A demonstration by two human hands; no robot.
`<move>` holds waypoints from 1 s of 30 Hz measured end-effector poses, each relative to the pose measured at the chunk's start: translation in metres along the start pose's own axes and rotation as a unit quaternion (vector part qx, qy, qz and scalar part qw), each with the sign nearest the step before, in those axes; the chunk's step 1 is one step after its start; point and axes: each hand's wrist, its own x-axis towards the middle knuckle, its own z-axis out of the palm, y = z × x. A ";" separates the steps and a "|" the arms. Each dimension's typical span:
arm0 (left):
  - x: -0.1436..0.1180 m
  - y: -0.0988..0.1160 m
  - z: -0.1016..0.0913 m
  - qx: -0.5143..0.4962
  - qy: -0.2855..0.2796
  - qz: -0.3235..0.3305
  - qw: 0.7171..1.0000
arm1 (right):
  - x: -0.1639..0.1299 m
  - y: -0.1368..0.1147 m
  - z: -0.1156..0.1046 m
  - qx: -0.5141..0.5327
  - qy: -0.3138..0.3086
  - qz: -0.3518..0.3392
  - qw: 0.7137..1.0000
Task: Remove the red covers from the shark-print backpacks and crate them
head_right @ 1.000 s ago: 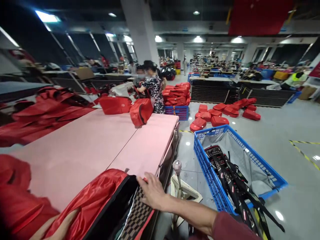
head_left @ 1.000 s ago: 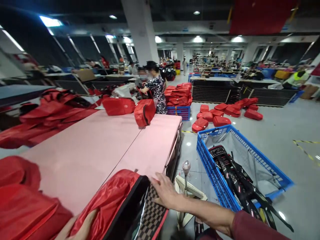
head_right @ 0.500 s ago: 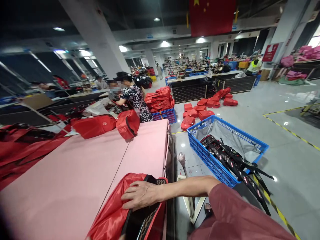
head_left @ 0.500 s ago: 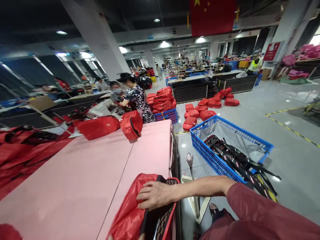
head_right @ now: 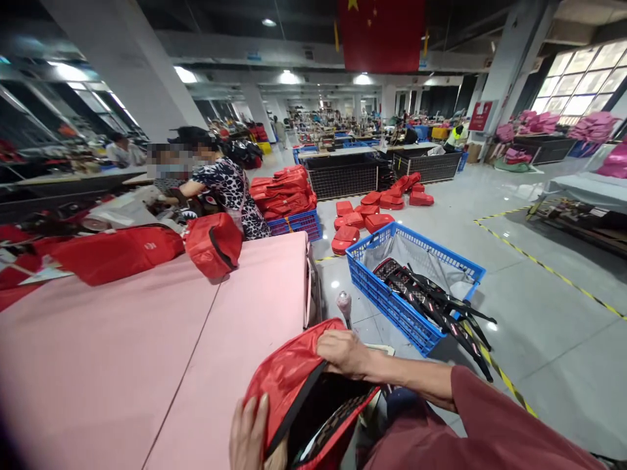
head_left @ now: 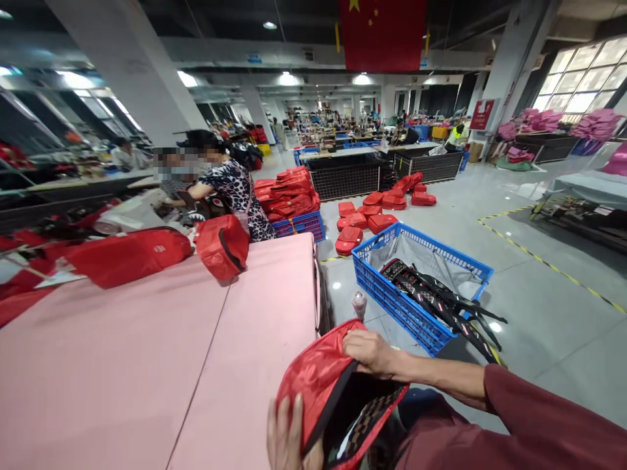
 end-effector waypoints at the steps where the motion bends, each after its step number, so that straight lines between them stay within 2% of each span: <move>1: 0.006 0.002 0.011 -0.012 -0.021 0.019 1.000 | -0.013 0.003 -0.009 0.010 0.003 0.038 0.999; 5: 0.029 0.015 0.060 -0.064 -0.088 0.065 0.992 | -0.055 0.015 -0.047 0.011 -0.002 0.155 0.988; 9: 0.058 0.028 0.111 -0.112 -0.132 0.042 0.984 | -0.072 0.037 -0.072 -0.021 -0.015 0.237 0.971; 14: 0.104 0.026 0.176 -0.131 -0.164 0.003 0.978 | -0.073 0.088 -0.077 -0.024 -0.008 0.303 0.953; 18: 0.134 0.015 0.221 -0.130 -0.140 -0.035 0.981 | -0.068 0.137 -0.068 0.019 -0.014 0.344 0.939; 21: 0.160 0.008 0.240 -0.155 -0.122 -0.082 0.977 | -0.051 0.173 -0.064 0.086 -0.032 0.371 0.924; 23: 0.182 0.005 0.245 -0.187 -0.140 -0.140 0.962 | -0.029 0.199 -0.064 0.151 -0.064 0.391 0.906; 25: 0.206 0.001 0.247 -0.209 -0.184 -0.215 0.936 | -0.002 0.227 -0.063 0.230 -0.120 0.419 0.870; 28: 0.234 -0.013 0.254 -0.205 -0.219 -0.327 0.896 | 0.038 0.267 -0.053 0.345 -0.196 0.452 0.799; 30: 0.246 -0.027 0.264 -0.212 -0.218 -0.382 0.873 | 0.056 0.288 -0.042 0.386 -0.210 0.450 0.778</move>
